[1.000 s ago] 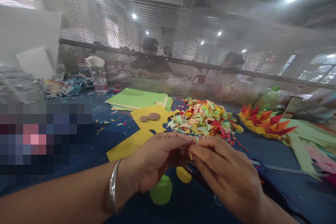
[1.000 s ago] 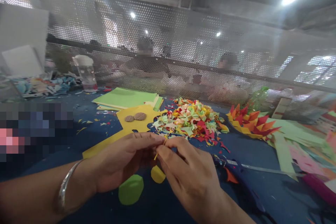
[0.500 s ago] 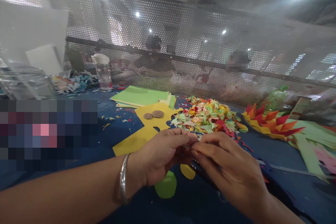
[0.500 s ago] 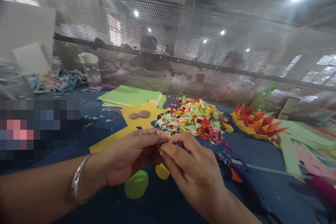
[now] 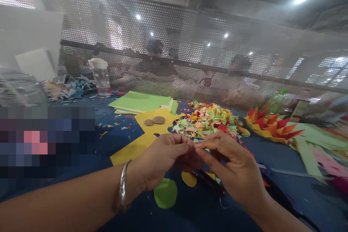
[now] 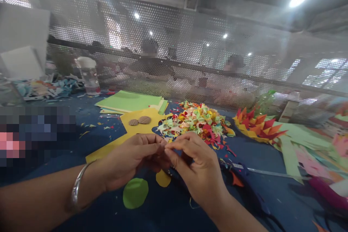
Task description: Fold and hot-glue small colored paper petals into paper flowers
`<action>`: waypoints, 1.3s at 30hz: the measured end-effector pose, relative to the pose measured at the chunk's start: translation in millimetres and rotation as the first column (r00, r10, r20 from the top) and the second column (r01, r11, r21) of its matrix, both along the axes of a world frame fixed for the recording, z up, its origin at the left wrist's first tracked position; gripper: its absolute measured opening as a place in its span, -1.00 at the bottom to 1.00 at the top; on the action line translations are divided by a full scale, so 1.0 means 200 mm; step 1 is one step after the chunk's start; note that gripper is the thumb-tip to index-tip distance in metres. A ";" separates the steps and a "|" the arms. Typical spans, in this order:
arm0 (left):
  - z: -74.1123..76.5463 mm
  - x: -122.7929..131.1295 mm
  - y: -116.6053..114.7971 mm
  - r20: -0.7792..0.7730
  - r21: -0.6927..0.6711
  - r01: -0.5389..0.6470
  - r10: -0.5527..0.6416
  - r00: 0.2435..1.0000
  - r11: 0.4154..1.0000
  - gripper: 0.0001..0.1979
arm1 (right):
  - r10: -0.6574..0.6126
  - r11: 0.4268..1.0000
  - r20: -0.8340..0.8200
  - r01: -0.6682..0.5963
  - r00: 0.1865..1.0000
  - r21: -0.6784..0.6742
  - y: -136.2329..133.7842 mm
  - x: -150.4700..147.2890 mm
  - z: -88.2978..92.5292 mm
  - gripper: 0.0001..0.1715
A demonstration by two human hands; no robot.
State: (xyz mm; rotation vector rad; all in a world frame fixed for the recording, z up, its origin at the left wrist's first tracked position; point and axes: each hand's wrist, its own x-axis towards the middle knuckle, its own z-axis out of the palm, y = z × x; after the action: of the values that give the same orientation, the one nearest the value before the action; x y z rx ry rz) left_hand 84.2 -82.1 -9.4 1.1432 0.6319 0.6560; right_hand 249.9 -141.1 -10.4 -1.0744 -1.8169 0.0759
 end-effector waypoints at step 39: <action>-0.03 0.03 0.02 0.037 0.185 -0.040 0.034 0.999 0.982 -0.69 | -0.090 0.833 -0.354 -0.124 0.931 -0.538 0.04 0.04 0.00 -0.77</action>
State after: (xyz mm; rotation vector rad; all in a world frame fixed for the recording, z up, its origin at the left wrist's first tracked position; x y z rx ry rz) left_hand 90.2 -77.7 -15.3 1.2925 0.5727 0.7771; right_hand 258.7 -133.3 -11.1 -1.3341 -1.4843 0.8126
